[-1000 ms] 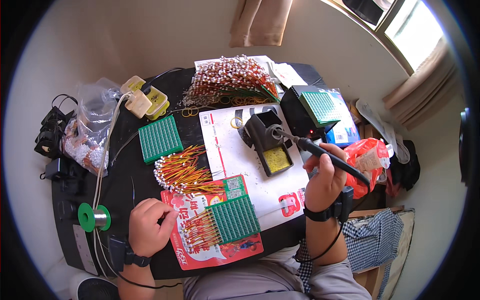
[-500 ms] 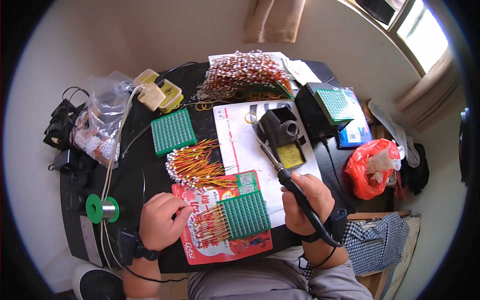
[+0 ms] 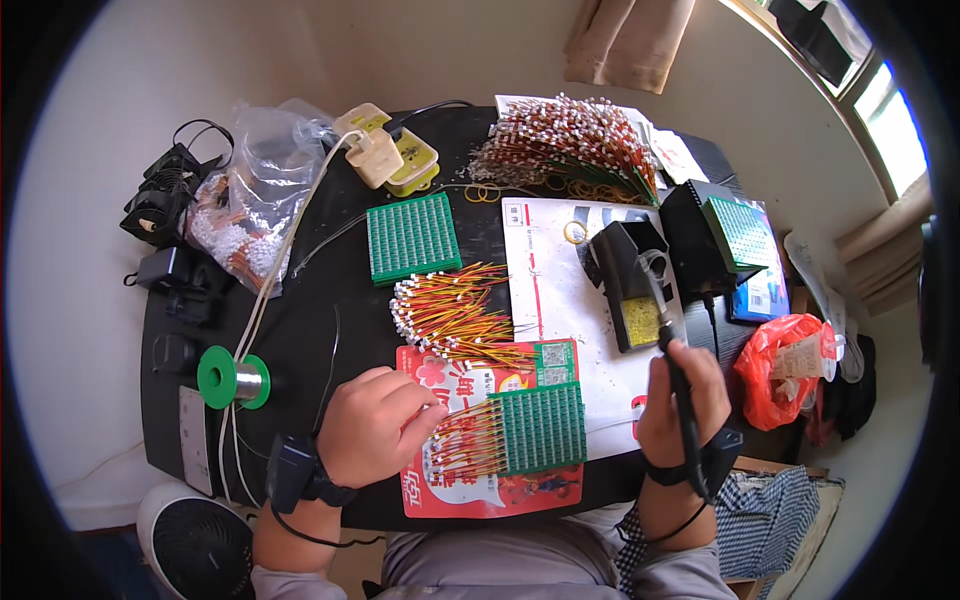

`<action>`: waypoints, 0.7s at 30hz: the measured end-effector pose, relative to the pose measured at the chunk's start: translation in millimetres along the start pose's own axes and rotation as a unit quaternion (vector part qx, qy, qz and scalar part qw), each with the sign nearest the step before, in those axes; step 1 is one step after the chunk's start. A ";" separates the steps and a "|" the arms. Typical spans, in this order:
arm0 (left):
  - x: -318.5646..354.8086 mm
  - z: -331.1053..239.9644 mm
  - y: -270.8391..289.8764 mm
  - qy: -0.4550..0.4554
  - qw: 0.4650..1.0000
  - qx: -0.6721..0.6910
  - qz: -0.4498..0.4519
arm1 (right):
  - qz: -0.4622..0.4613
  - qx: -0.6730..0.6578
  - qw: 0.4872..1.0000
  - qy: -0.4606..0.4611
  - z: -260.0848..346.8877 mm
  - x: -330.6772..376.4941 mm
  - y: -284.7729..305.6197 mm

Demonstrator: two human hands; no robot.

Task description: Soldering wire leads and components onto a printed circuit board at an electronics workstation.

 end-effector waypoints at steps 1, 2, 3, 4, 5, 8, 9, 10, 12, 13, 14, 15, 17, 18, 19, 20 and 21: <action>-0.2 -0.8 0.3 -0.005 1.000 -0.004 -0.003 | -0.014 0.016 1.000 0.006 -2.9 -7.4 -0.1; -0.2 -1.5 0.4 -0.010 1.000 -0.009 -0.007 | -0.028 0.033 0.999 0.012 -5.6 -13.1 -0.1; -0.7 -1.7 0.8 -0.013 1.000 -0.007 -0.006 | -0.034 0.038 0.999 -0.014 -10.7 -14.1 -2.7; -0.5 -2.0 0.9 -0.012 1.000 -0.013 0.003 | -0.035 0.041 0.998 -0.015 -15.2 -15.1 -7.6; -0.5 -2.3 0.9 -0.011 1.000 -0.018 0.012 | -0.048 0.045 0.997 -0.026 -20.1 -15.9 -13.3; -2.8 -3.7 1.0 -0.014 1.000 -0.017 0.006 | -0.021 0.028 0.997 -0.072 -36.6 -12.1 -23.5; -2.6 -3.8 1.3 -0.015 1.000 -0.016 0.006 | -0.019 0.027 0.996 -0.080 -35.4 -11.5 -21.9; -2.6 -3.8 1.6 -0.010 1.000 -0.011 0.003 | -0.017 0.026 0.996 -0.088 -33.6 -11.1 -20.1; -2.3 -3.6 0.8 -0.007 1.000 -0.004 0.000 | -0.046 0.023 0.996 -0.072 -29.6 -14.3 -22.5; -2.0 -3.6 0.1 -0.006 1.000 -0.005 0.000 | -0.074 0.019 0.996 -0.054 -29.1 -16.0 -22.6; -1.6 -3.6 -0.6 -0.005 1.000 -0.006 0.000 | -0.045 0.016 0.997 -0.060 -34.4 -14.6 -24.0; -1.6 -3.4 -1.2 -0.008 1.000 -0.004 0.001 | -0.033 0.012 0.997 -0.062 -34.4 -15.2 -23.4; -1.3 -2.7 -2.3 -0.006 1.000 -0.006 -0.001 | -0.022 0.012 0.997 -0.067 -31.7 -15.0 -21.7; -1.9 -3.6 -2.3 -0.009 1.000 -0.005 0.002 | -0.042 -0.005 0.997 -0.071 -30.1 -13.9 -18.4; -2.4 -4.3 -1.8 -0.004 1.000 -0.005 0.006 | -0.062 -0.022 0.995 -0.075 -29.2 -12.4 -15.4; -3.1 -5.0 -2.0 0.002 1.000 -0.005 0.011 | -0.064 -0.019 0.995 -0.077 -29.6 -10.4 -13.3; -2.6 -4.6 -2.0 0.000 1.000 -0.005 0.012 | -0.066 -0.036 0.995 -0.068 -29.5 -8.7 -13.9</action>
Point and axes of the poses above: each hand's wrist, its own x-axis away from the middle knuckle, its own y-axis out of the back of the hand, z = x × y, the point moved 1 cm from there along -x, towards the middle knuckle, and after that the axes turned 6 degrees about -y, right-handed, at the moved point
